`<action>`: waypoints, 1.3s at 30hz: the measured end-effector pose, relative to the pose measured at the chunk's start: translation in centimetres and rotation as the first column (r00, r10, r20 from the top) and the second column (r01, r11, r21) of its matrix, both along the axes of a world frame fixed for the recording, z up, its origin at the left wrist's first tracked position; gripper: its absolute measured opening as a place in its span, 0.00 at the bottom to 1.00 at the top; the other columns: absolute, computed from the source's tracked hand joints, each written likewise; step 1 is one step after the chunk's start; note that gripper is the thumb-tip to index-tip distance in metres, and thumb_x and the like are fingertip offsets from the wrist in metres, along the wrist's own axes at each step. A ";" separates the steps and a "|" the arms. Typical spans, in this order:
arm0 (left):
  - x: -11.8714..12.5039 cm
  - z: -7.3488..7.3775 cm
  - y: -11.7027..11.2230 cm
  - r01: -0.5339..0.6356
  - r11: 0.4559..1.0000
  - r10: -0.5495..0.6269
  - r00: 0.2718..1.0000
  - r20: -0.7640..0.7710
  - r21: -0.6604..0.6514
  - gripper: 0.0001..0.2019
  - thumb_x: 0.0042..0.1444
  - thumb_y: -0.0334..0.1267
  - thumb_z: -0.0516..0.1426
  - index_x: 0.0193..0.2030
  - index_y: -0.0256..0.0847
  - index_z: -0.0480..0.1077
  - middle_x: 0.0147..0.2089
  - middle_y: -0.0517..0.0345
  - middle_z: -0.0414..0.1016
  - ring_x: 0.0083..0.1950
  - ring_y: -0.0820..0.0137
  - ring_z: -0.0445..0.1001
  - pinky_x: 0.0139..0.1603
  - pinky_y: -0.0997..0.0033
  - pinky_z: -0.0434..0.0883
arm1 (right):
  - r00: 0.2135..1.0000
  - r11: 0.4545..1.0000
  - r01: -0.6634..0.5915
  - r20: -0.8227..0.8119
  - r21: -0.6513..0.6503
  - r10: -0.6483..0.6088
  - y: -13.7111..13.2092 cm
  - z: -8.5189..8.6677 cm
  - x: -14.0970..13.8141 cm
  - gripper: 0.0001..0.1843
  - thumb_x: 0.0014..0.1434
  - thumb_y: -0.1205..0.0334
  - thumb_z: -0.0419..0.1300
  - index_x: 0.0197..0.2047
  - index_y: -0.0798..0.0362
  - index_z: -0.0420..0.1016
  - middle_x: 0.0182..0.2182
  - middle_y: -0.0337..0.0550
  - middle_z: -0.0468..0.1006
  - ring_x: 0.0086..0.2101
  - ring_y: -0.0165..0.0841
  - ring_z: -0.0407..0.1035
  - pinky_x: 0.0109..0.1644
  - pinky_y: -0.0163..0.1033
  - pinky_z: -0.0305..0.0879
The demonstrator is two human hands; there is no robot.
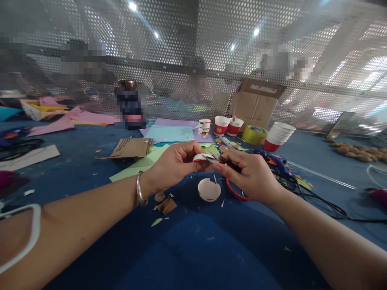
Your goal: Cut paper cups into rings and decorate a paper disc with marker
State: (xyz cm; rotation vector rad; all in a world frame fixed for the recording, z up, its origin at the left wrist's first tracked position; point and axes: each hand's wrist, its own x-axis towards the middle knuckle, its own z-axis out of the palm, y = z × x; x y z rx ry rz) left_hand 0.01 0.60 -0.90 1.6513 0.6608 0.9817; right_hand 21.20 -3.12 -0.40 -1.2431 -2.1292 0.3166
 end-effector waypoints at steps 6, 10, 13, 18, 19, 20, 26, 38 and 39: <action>0.0 0.1 -0.1 0.024 0.999 -0.023 0.999 0.036 -0.025 0.09 0.51 0.34 0.67 0.31 0.36 0.71 0.31 0.61 0.76 0.34 0.75 0.72 0.38 0.75 0.71 | 1.000 0.999 -0.020 0.017 0.027 0.020 -0.3 0.1 0.1 0.21 0.66 0.44 0.57 0.31 0.53 0.68 0.23 0.34 0.64 0.24 0.26 0.54 0.29 0.35 0.52; -0.2 0.3 -0.3 0.002 0.999 -0.001 1.000 0.022 -0.042 0.08 0.50 0.35 0.68 0.31 0.37 0.72 0.31 0.60 0.77 0.34 0.74 0.74 0.39 0.74 0.72 | 0.999 0.998 -0.024 0.030 0.053 0.022 -0.4 0.4 0.2 0.22 0.66 0.45 0.56 0.29 0.53 0.67 0.22 0.33 0.62 0.23 0.25 0.53 0.28 0.35 0.50; -0.2 0.4 -0.3 0.017 0.998 -0.015 0.999 0.031 -0.064 0.07 0.50 0.34 0.68 0.31 0.38 0.74 0.30 0.60 0.78 0.34 0.74 0.76 0.40 0.73 0.74 | 0.999 0.998 -0.028 0.042 0.059 0.026 -0.4 0.5 0.2 0.22 0.66 0.46 0.56 0.28 0.53 0.66 0.21 0.34 0.62 0.23 0.26 0.53 0.28 0.36 0.49; -0.3 0.4 -0.2 0.019 0.997 -0.019 1.000 0.002 -0.078 0.06 0.52 0.35 0.66 0.32 0.37 0.74 0.29 0.60 0.78 0.33 0.73 0.77 0.38 0.73 0.75 | 0.999 0.998 -0.050 0.021 0.039 0.050 -0.5 0.5 0.1 0.23 0.67 0.47 0.55 0.25 0.52 0.62 0.21 0.34 0.61 0.24 0.26 0.54 0.29 0.36 0.49; -0.3 0.4 -0.1 0.021 0.997 -0.023 1.000 -0.017 -0.075 0.06 0.53 0.35 0.66 0.32 0.37 0.74 0.29 0.60 0.78 0.33 0.73 0.77 0.38 0.73 0.75 | 0.998 0.998 -0.061 0.008 0.028 0.060 -0.5 0.5 0.0 0.23 0.68 0.48 0.54 0.24 0.52 0.61 0.21 0.34 0.60 0.24 0.26 0.54 0.29 0.36 0.49; -0.3 0.4 0.0 0.025 0.997 -0.027 0.999 -0.033 -0.071 0.06 0.53 0.35 0.65 0.33 0.36 0.73 0.29 0.59 0.78 0.33 0.73 0.77 0.38 0.73 0.74 | 0.998 0.998 -0.066 -0.004 0.019 0.066 -0.5 0.5 -0.1 0.23 0.68 0.48 0.54 0.24 0.52 0.60 0.21 0.33 0.60 0.24 0.26 0.54 0.30 0.36 0.50; -0.3 0.1 0.3 0.030 0.995 -0.031 1.000 -0.004 -0.096 0.08 0.53 0.33 0.66 0.34 0.37 0.71 0.32 0.60 0.77 0.35 0.73 0.77 0.42 0.72 0.73 | 0.997 0.999 0.046 -0.071 0.017 -0.044 0.2 0.2 -0.1 0.24 0.68 0.46 0.53 0.25 0.52 0.62 0.22 0.33 0.60 0.25 0.27 0.54 0.30 0.37 0.49; 0.0 -0.3 0.4 0.025 0.972 -0.006 0.997 0.082 -0.232 0.08 0.55 0.36 0.65 0.37 0.36 0.71 0.35 0.59 0.78 0.36 0.73 0.76 0.37 0.74 0.74 | 0.988 0.990 0.124 -0.080 -0.072 -0.129 1.1 -0.2 0.6 0.27 0.65 0.38 0.53 0.27 0.52 0.66 0.22 0.34 0.61 0.26 0.28 0.54 0.30 0.38 0.49; 0.0 -0.4 0.5 0.009 0.967 0.013 0.996 0.084 -0.256 0.09 0.55 0.37 0.65 0.38 0.36 0.71 0.35 0.58 0.77 0.36 0.73 0.76 0.36 0.74 0.74 | 0.989 0.989 0.122 -0.069 -0.083 -0.127 1.2 -0.3 0.6 0.27 0.65 0.38 0.53 0.26 0.52 0.66 0.22 0.34 0.61 0.26 0.28 0.54 0.30 0.38 0.49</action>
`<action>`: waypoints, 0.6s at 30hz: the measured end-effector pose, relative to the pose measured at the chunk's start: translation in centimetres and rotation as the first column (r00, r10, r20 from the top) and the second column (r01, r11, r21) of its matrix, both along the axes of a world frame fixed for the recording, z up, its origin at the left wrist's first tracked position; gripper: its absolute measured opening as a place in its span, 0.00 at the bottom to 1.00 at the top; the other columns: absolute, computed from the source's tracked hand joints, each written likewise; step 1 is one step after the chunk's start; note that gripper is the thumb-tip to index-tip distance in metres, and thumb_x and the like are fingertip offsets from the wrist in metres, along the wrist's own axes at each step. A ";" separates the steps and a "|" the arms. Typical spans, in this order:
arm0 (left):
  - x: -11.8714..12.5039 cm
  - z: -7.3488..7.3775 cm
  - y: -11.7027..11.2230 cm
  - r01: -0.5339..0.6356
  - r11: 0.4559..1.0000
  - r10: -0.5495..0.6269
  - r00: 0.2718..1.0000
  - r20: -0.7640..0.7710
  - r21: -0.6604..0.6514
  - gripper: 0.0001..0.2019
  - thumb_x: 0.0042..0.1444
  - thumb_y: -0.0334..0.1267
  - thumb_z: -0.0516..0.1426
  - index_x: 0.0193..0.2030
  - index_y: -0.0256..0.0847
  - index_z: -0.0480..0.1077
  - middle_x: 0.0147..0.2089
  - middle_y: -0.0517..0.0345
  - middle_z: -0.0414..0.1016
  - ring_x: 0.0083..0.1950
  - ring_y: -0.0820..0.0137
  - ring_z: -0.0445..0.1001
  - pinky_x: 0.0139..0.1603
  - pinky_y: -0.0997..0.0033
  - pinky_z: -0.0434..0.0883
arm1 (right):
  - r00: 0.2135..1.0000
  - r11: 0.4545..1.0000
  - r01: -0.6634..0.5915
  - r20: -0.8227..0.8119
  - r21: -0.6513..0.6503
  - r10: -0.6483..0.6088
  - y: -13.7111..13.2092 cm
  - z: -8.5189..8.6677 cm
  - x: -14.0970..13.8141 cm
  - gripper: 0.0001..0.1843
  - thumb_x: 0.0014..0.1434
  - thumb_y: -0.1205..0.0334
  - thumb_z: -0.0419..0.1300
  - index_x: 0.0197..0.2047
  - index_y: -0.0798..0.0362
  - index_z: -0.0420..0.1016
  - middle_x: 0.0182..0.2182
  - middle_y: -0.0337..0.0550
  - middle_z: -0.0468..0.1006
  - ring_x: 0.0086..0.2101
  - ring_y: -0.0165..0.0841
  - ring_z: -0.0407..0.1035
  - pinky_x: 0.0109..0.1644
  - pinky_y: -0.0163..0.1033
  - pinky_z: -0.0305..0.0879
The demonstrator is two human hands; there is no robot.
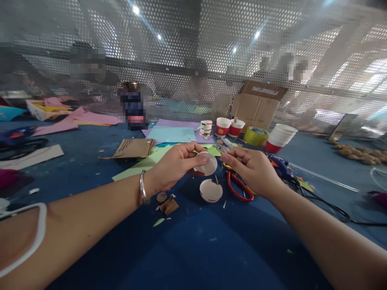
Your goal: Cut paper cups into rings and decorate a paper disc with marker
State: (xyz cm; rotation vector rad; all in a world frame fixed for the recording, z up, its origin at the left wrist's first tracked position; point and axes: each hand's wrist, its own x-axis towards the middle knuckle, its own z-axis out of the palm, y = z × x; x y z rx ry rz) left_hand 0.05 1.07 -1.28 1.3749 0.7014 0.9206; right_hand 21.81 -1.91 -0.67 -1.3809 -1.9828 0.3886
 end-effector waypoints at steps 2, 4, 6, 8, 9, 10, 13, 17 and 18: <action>0.1 -0.1 0.1 -0.032 0.999 0.032 0.999 -0.012 -0.025 0.10 0.55 0.37 0.65 0.41 0.36 0.72 0.36 0.57 0.77 0.37 0.73 0.75 0.36 0.73 0.75 | 1.000 1.000 -0.001 0.007 -0.014 0.001 0.2 -0.2 0.0 0.28 0.65 0.37 0.53 0.25 0.52 0.64 0.22 0.34 0.61 0.26 0.28 0.54 0.30 0.37 0.49; 0.2 0.0 0.1 -0.061 0.998 0.060 0.998 -0.033 -0.028 0.12 0.54 0.37 0.65 0.43 0.36 0.73 0.37 0.56 0.77 0.37 0.72 0.75 0.36 0.73 0.75 | 1.000 1.000 0.005 0.004 -0.027 -0.005 0.3 -0.2 0.0 0.28 0.64 0.37 0.54 0.25 0.52 0.64 0.21 0.33 0.60 0.26 0.28 0.53 0.30 0.37 0.48; 0.2 -0.1 0.1 -0.083 0.996 0.082 0.994 -0.073 -0.010 0.13 0.54 0.38 0.65 0.45 0.36 0.74 0.38 0.56 0.77 0.37 0.71 0.75 0.35 0.72 0.73 | 1.000 0.999 0.012 0.004 -0.044 -0.012 0.4 -0.2 0.1 0.27 0.64 0.37 0.54 0.26 0.52 0.64 0.21 0.33 0.60 0.25 0.28 0.53 0.30 0.37 0.48; 0.1 -0.2 0.2 -0.096 0.995 0.101 0.986 -0.136 0.042 0.13 0.55 0.41 0.64 0.44 0.37 0.74 0.36 0.56 0.77 0.35 0.71 0.74 0.33 0.72 0.72 | 1.000 0.998 0.020 0.003 -0.055 -0.019 0.4 -0.2 0.1 0.27 0.63 0.37 0.55 0.26 0.52 0.65 0.21 0.33 0.60 0.25 0.28 0.52 0.30 0.37 0.48; 0.0 -0.2 0.3 -0.099 0.992 0.112 0.979 -0.173 0.083 0.12 0.55 0.42 0.63 0.43 0.37 0.74 0.35 0.57 0.77 0.34 0.71 0.73 0.32 0.72 0.71 | 1.000 0.998 0.022 0.007 -0.059 -0.022 0.4 -0.2 0.1 0.27 0.63 0.37 0.55 0.26 0.52 0.65 0.21 0.33 0.60 0.25 0.28 0.53 0.30 0.37 0.48; -0.2 -0.3 0.4 -0.103 0.986 0.129 0.969 -0.209 0.133 0.12 0.56 0.43 0.63 0.42 0.38 0.74 0.34 0.57 0.77 0.33 0.71 0.73 0.33 0.71 0.70 | 1.000 0.998 0.023 0.015 -0.060 -0.022 0.4 -0.2 0.1 0.27 0.63 0.37 0.55 0.26 0.52 0.64 0.21 0.33 0.60 0.25 0.28 0.53 0.30 0.37 0.48; -0.7 -0.4 1.1 -0.104 0.952 0.197 0.927 -0.318 0.286 0.11 0.57 0.45 0.61 0.36 0.38 0.75 0.33 0.57 0.77 0.33 0.71 0.72 0.35 0.71 0.68 | 0.997 0.997 0.016 0.071 -0.075 -0.011 0.6 -0.4 0.2 0.27 0.63 0.38 0.55 0.25 0.52 0.63 0.22 0.34 0.60 0.26 0.28 0.55 0.32 0.38 0.49; -1.7 0.1 2.2 0.021 0.931 0.199 0.807 -0.555 0.366 0.10 0.55 0.43 0.60 0.32 0.38 0.78 0.31 0.57 0.78 0.33 0.70 0.72 0.35 0.71 0.65 | 0.991 0.983 0.017 0.133 -0.181 0.007 0.7 -0.6 0.2 0.28 0.62 0.35 0.55 0.24 0.51 0.60 0.19 0.32 0.56 0.23 0.28 0.53 0.30 0.38 0.47; -1.9 0.2 2.4 0.070 0.929 0.181 0.772 -0.610 0.364 0.10 0.54 0.42 0.60 0.32 0.39 0.79 0.31 0.57 0.78 0.34 0.70 0.72 0.35 0.71 0.65 | 0.990 0.981 0.024 0.139 -0.195 0.004 0.6 -0.6 0.2 0.29 0.62 0.35 0.54 0.24 0.51 0.60 0.18 0.31 0.56 0.23 0.28 0.52 0.29 0.38 0.47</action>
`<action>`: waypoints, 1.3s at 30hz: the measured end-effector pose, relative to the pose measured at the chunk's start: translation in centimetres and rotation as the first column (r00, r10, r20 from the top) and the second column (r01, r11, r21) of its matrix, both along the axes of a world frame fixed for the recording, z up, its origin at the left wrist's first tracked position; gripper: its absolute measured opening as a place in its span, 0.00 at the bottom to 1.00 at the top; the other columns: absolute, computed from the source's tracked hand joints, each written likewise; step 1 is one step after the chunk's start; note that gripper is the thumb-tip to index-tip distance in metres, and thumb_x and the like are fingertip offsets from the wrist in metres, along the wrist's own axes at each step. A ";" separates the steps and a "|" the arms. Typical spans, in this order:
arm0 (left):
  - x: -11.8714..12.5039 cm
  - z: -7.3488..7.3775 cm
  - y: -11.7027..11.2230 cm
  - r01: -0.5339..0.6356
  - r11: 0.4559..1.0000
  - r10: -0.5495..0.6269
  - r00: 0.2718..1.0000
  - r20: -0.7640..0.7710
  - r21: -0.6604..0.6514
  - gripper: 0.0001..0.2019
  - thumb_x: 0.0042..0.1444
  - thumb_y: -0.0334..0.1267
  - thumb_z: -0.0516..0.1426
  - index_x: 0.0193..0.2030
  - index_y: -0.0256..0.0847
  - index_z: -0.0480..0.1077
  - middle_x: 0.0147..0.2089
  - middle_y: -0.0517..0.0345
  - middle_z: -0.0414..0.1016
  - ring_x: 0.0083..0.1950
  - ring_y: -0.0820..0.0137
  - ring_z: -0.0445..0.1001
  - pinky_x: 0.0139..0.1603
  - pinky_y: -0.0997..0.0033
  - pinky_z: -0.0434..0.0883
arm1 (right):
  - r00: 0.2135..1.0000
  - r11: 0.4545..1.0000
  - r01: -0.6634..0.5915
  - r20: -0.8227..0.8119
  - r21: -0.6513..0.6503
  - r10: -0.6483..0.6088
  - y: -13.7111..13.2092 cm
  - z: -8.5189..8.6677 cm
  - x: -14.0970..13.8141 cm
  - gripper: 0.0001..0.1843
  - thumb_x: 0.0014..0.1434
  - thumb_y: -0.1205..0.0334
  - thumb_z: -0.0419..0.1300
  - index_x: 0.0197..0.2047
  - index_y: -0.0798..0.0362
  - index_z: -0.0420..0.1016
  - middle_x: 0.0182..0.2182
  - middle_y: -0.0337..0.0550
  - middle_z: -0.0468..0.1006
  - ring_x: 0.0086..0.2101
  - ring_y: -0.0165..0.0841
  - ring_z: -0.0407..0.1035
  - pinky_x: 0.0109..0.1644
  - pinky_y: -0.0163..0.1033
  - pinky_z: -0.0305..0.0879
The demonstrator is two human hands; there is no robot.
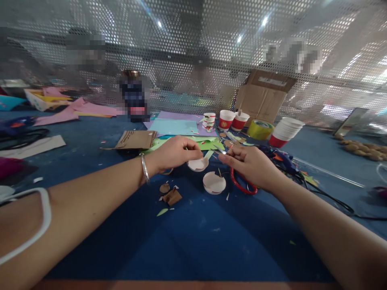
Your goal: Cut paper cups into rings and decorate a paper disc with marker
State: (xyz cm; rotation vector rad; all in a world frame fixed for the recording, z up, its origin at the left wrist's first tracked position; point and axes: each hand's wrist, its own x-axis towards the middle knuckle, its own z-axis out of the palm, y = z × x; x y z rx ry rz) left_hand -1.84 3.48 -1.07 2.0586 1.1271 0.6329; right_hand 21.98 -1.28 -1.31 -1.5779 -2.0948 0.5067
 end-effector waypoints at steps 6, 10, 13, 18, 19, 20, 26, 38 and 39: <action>-0.7 0.6 0.3 0.187 0.971 -0.216 0.953 -0.212 -0.147 0.08 0.52 0.39 0.61 0.34 0.41 0.81 0.32 0.58 0.81 0.32 0.70 0.74 0.34 0.73 0.66 | 0.998 1.000 0.011 0.055 0.028 -0.013 0.0 0.1 0.0 0.30 0.61 0.34 0.55 0.23 0.51 0.59 0.17 0.31 0.54 0.22 0.28 0.51 0.28 0.38 0.45; -0.3 0.6 -0.1 0.214 0.975 -0.223 0.949 -0.225 -0.064 0.08 0.53 0.41 0.61 0.34 0.42 0.81 0.32 0.59 0.81 0.32 0.70 0.73 0.32 0.73 0.64 | 0.992 0.999 0.022 0.124 0.035 -0.026 0.1 0.1 -0.1 0.29 0.61 0.35 0.56 0.22 0.50 0.58 0.17 0.32 0.57 0.22 0.28 0.53 0.28 0.38 0.45; 0.2 0.4 -0.7 0.204 0.978 -0.191 0.956 -0.225 0.037 0.10 0.55 0.45 0.61 0.34 0.42 0.80 0.33 0.58 0.81 0.33 0.69 0.74 0.33 0.72 0.63 | 0.982 0.999 0.028 0.184 0.046 -0.036 0.0 0.1 -0.2 0.27 0.61 0.37 0.56 0.23 0.50 0.62 0.18 0.35 0.62 0.22 0.29 0.57 0.27 0.38 0.46; 0.7 0.1 -1.6 0.211 0.972 -0.185 0.959 -0.214 0.105 0.11 0.53 0.46 0.63 0.30 0.41 0.78 0.30 0.58 0.79 0.30 0.70 0.71 0.29 0.72 0.60 | 0.964 0.999 0.027 0.263 0.024 -0.032 -0.1 -0.1 0.0 0.25 0.62 0.39 0.55 0.25 0.50 0.66 0.20 0.38 0.68 0.23 0.31 0.60 0.27 0.38 0.47; 0.7 0.0 -1.7 0.206 0.973 -0.181 0.960 -0.212 0.103 0.11 0.52 0.46 0.63 0.30 0.41 0.78 0.30 0.58 0.78 0.29 0.71 0.71 0.29 0.72 0.59 | 0.961 1.000 0.020 0.274 0.018 -0.025 0.0 -0.1 0.0 0.25 0.62 0.39 0.55 0.25 0.50 0.65 0.21 0.38 0.69 0.23 0.31 0.60 0.27 0.38 0.47; 0.8 0.0 -1.8 0.199 0.975 -0.174 0.961 -0.214 0.101 0.11 0.52 0.46 0.63 0.30 0.40 0.77 0.29 0.58 0.78 0.28 0.71 0.70 0.28 0.72 0.58 | 0.959 1.000 0.012 0.283 0.013 -0.016 0.0 -0.2 0.0 0.25 0.61 0.39 0.55 0.24 0.50 0.64 0.21 0.38 0.69 0.23 0.31 0.60 0.28 0.38 0.47; 0.9 -0.5 -1.9 0.189 0.974 -0.152 0.955 -0.257 0.126 0.10 0.52 0.44 0.61 0.29 0.40 0.77 0.29 0.57 0.76 0.29 0.70 0.69 0.29 0.71 0.57 | 0.938 0.999 0.041 0.345 -0.012 -0.034 0.1 -0.3 -0.1 0.27 0.60 0.38 0.56 0.22 0.50 0.61 0.20 0.38 0.68 0.23 0.32 0.59 0.28 0.39 0.47; 1.0 -0.3 -2.4 -0.022 0.789 -0.012 0.999 0.050 0.614 0.05 0.58 0.35 0.58 0.32 0.39 0.72 0.39 0.55 0.71 0.35 0.71 0.69 0.37 0.70 0.66 | 0.986 0.999 0.002 -0.169 0.050 0.006 -0.8 0.5 -0.8 0.28 0.59 0.35 0.59 0.25 0.51 0.64 0.20 0.32 0.57 0.23 0.27 0.50 0.27 0.37 0.47; 1.0 -0.3 -2.5 -0.034 0.784 -0.014 0.997 0.072 0.620 0.05 0.59 0.34 0.58 0.32 0.39 0.71 0.40 0.55 0.71 0.35 0.72 0.69 0.37 0.70 0.67 | 0.978 0.999 -0.016 -0.207 0.050 0.026 -0.9 0.5 -0.9 0.28 0.59 0.35 0.59 0.25 0.52 0.65 0.21 0.33 0.59 0.24 0.27 0.51 0.28 0.37 0.48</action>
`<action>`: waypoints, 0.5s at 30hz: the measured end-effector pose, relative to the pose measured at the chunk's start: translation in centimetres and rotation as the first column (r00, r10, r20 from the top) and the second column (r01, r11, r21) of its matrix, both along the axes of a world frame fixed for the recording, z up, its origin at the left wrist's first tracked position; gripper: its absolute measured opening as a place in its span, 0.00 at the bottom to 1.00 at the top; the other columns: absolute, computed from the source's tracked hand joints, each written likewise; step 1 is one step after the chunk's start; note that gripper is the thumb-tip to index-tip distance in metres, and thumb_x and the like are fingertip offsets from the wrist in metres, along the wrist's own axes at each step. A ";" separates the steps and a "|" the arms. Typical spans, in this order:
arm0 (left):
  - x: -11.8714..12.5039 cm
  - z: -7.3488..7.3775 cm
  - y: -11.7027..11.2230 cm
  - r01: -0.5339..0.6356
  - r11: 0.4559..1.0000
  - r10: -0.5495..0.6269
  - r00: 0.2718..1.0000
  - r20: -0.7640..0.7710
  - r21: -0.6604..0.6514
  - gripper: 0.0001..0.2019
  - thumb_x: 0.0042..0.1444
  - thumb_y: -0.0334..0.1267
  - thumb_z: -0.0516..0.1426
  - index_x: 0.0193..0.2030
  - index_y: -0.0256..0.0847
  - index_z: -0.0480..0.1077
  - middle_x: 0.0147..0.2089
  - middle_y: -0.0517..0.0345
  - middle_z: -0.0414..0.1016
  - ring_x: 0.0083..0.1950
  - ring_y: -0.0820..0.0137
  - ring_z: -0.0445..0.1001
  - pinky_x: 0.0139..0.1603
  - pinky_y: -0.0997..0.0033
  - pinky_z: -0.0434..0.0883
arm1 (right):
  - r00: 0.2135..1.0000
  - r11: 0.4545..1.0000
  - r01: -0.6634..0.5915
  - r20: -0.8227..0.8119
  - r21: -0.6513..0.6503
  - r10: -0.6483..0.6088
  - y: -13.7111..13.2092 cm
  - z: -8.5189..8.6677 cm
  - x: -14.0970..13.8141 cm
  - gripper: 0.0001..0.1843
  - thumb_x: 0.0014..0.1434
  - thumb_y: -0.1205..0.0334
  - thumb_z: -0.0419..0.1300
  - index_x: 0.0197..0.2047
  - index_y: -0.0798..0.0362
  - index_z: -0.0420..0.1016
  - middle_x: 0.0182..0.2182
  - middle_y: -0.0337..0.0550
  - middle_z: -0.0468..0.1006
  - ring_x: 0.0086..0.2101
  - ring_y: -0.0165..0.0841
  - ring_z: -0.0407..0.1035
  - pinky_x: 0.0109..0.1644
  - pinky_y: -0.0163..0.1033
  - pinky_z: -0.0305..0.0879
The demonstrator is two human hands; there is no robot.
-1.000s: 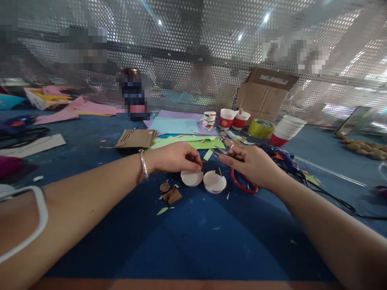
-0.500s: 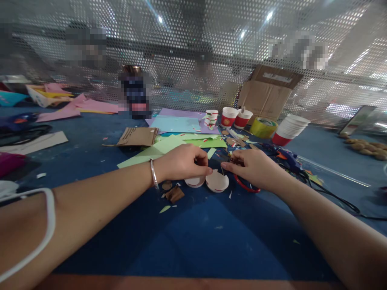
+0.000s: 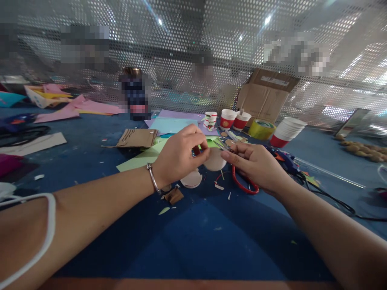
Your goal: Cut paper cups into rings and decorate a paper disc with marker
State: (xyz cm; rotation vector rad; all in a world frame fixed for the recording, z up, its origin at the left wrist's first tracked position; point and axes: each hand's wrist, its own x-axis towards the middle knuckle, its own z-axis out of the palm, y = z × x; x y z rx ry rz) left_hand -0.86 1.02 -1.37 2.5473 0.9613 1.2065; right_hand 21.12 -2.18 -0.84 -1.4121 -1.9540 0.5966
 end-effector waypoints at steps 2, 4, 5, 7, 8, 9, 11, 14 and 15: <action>0.0 0.0 -0.2 0.010 1.000 -0.010 0.999 0.036 -0.007 0.04 0.60 0.33 0.56 0.33 0.39 0.70 0.41 0.54 0.72 0.34 0.72 0.70 0.37 0.71 0.68 | 0.998 1.000 -0.029 -0.054 -0.001 0.029 -0.1 0.0 -0.1 0.26 0.59 0.36 0.59 0.27 0.52 0.68 0.23 0.35 0.63 0.25 0.28 0.54 0.28 0.37 0.50; 0.0 0.0 -0.3 0.025 0.999 -0.023 0.998 0.060 -0.029 0.05 0.61 0.33 0.56 0.34 0.40 0.70 0.40 0.54 0.74 0.35 0.71 0.72 0.37 0.70 0.68 | 0.996 0.999 -0.043 -0.082 -0.001 0.043 -0.2 0.1 -0.1 0.24 0.59 0.38 0.61 0.30 0.53 0.71 0.24 0.36 0.66 0.25 0.29 0.56 0.29 0.36 0.51; 0.0 0.0 -0.3 0.030 0.999 -0.026 0.997 0.071 -0.045 0.05 0.61 0.34 0.56 0.33 0.40 0.70 0.39 0.54 0.76 0.36 0.70 0.72 0.37 0.70 0.68 | 0.995 0.999 -0.045 -0.089 0.001 0.045 -0.2 0.1 -0.1 0.23 0.59 0.40 0.62 0.31 0.53 0.73 0.25 0.37 0.67 0.26 0.29 0.57 0.29 0.36 0.51; 0.0 -0.1 -0.3 0.046 0.991 -0.032 0.993 0.110 -0.127 0.05 0.61 0.35 0.57 0.34 0.40 0.70 0.38 0.55 0.77 0.35 0.70 0.73 0.35 0.70 0.68 | 0.995 0.999 -0.038 -0.097 0.012 0.038 -0.3 0.2 -0.1 0.20 0.59 0.43 0.63 0.33 0.54 0.74 0.25 0.37 0.67 0.26 0.28 0.57 0.28 0.36 0.51; 0.1 -0.1 -0.3 0.068 0.978 -0.040 0.989 0.142 -0.196 0.05 0.61 0.37 0.58 0.34 0.40 0.70 0.36 0.55 0.77 0.34 0.71 0.73 0.33 0.70 0.68 | 0.995 0.999 -0.029 -0.099 0.025 0.031 -0.4 0.2 0.0 0.19 0.59 0.45 0.63 0.33 0.54 0.74 0.25 0.36 0.66 0.26 0.28 0.56 0.28 0.36 0.51; 0.1 -0.2 -0.2 0.105 0.956 -0.054 0.981 0.185 -0.275 0.05 0.60 0.38 0.58 0.36 0.40 0.70 0.35 0.56 0.77 0.33 0.71 0.74 0.32 0.71 0.68 | 0.995 0.999 -0.019 -0.100 0.043 0.023 -0.4 0.3 0.0 0.18 0.59 0.46 0.63 0.33 0.54 0.74 0.24 0.36 0.65 0.26 0.28 0.56 0.28 0.36 0.51; 0.2 -0.3 0.0 0.207 0.883 -0.086 0.954 0.287 -0.421 0.08 0.59 0.40 0.60 0.42 0.41 0.68 0.35 0.58 0.76 0.32 0.71 0.75 0.30 0.72 0.69 | 0.995 0.996 0.004 -0.097 0.085 0.004 -0.4 0.5 0.1 0.16 0.60 0.48 0.63 0.32 0.54 0.73 0.23 0.35 0.64 0.25 0.27 0.55 0.28 0.35 0.51; 0.4 -0.5 0.1 0.339 0.768 -0.138 0.916 0.376 -0.544 0.19 0.56 0.38 0.62 0.53 0.45 0.64 0.39 0.59 0.75 0.33 0.71 0.77 0.32 0.72 0.72 | 0.996 0.992 0.026 -0.086 0.124 -0.016 -0.3 0.6 0.1 0.17 0.59 0.48 0.63 0.30 0.53 0.72 0.22 0.34 0.63 0.25 0.27 0.54 0.28 0.35 0.52; 0.6 -0.5 0.1 0.363 0.738 -0.160 0.913 0.376 -0.569 0.21 0.56 0.37 0.62 0.54 0.46 0.63 0.39 0.59 0.75 0.34 0.70 0.78 0.34 0.71 0.73 | 0.997 0.992 0.024 -0.082 0.126 -0.014 -0.3 0.6 0.1 0.18 0.59 0.47 0.63 0.30 0.53 0.72 0.23 0.35 0.64 0.25 0.27 0.55 0.28 0.35 0.52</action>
